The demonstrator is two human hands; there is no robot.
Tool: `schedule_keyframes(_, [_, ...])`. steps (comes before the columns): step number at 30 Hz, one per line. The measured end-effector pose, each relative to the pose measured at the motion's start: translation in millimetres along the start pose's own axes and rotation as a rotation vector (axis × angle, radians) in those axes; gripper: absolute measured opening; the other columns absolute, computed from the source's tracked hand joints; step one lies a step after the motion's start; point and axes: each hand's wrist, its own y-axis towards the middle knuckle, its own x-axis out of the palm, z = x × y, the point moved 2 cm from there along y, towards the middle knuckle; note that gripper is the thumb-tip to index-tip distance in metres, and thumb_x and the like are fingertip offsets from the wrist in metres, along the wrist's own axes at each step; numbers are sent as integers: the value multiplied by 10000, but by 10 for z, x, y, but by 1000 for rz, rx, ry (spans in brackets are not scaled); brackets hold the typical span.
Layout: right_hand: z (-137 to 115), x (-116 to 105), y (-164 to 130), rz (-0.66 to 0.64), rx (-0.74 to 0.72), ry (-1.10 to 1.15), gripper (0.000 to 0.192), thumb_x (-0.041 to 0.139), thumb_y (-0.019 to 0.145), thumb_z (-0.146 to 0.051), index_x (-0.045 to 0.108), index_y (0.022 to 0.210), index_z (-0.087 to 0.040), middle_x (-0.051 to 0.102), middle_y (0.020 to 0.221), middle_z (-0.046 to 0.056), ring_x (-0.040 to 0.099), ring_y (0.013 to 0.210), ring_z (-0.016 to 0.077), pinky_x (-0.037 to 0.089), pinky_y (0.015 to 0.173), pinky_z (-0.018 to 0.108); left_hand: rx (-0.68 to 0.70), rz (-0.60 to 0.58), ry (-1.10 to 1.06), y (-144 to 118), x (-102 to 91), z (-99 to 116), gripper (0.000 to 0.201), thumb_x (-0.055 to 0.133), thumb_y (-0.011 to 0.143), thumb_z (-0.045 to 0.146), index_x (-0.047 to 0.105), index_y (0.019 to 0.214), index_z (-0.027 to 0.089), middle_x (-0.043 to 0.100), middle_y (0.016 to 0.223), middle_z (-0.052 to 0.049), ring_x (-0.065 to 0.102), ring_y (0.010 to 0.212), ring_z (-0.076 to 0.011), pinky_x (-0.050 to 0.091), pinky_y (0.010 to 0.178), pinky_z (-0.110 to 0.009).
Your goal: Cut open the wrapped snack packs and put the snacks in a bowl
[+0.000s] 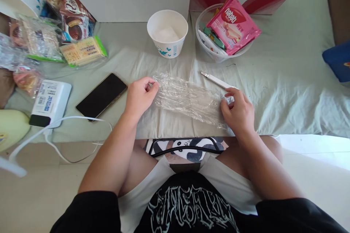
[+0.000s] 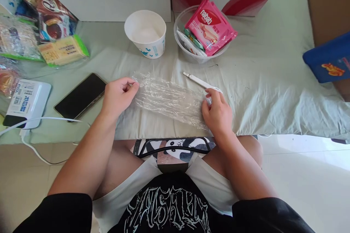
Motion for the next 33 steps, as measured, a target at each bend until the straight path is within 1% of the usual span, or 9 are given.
schedule_keyframes(4, [13,-33,-28,28,-13,-28,332,543,857,-264,631,1177,-252,733,1052,50,603,611,165,503,682,359,53,41,-146,34,48,41,134,637,883,320,675,819,209,479,568,53,446,547,-111,390,589,-265])
schedule_keyframes(9, [48,-75,-59,39,-16,21,321,528,849,-233,629,1153,-255,720,970,38,550,562,152,499,674,365,-9,-83,-367,53,137,73,138,617,917,349,650,873,222,561,668,32,493,512,-101,409,505,-245])
schedule_keyframes(15, [68,-132,-105,14,25,-6,365,510,858,-233,621,1204,-263,711,1060,51,551,568,142,491,651,369,51,-58,-177,58,187,111,119,645,894,321,688,891,210,703,829,-8,604,707,-136,485,663,-258])
schedule_keyframes(18, [94,-124,-124,-1,53,-82,409,528,857,-248,625,1254,-273,671,1135,74,557,608,151,476,613,363,64,-8,-31,80,202,120,138,675,890,303,694,996,218,724,843,2,574,655,-133,498,732,-291])
schedule_keyframes(20, [107,-115,-134,42,21,-130,424,559,854,-257,636,1271,-277,628,1170,99,588,696,182,493,629,376,91,20,50,98,219,124,193,692,886,276,687,1072,226,730,873,-2,584,658,-144,508,776,-316])
schedule_keyframes(23, [96,-108,-146,124,-135,-196,427,571,856,-201,660,1266,-281,593,1225,133,621,964,275,528,789,458,146,60,116,128,259,114,247,707,874,235,687,1120,234,733,961,-35,660,813,-198,524,845,-349])
schedule_keyframes(25, [74,-98,-159,69,-247,-230,460,540,862,-134,662,1274,-301,623,1258,126,599,1111,318,500,887,503,200,70,133,142,291,102,272,713,869,218,691,1138,248,739,1062,-59,674,976,-249,524,918,-384])
schedule_keyframes(28, [42,-112,-205,-75,-318,-232,495,503,858,-80,659,1269,-307,714,1175,82,602,1167,327,461,916,499,262,36,145,142,335,103,325,708,878,212,687,1199,261,736,1227,-85,623,1175,-318,474,1041,-464])
schedule_keyframes(33, [-14,-245,-293,-181,-275,-205,414,529,883,-187,648,1267,-286,730,1059,76,639,1076,320,435,954,526,324,-129,129,97,396,173,409,702,879,182,653,1281,242,764,1183,-79,624,1190,-307,435,1076,-481])
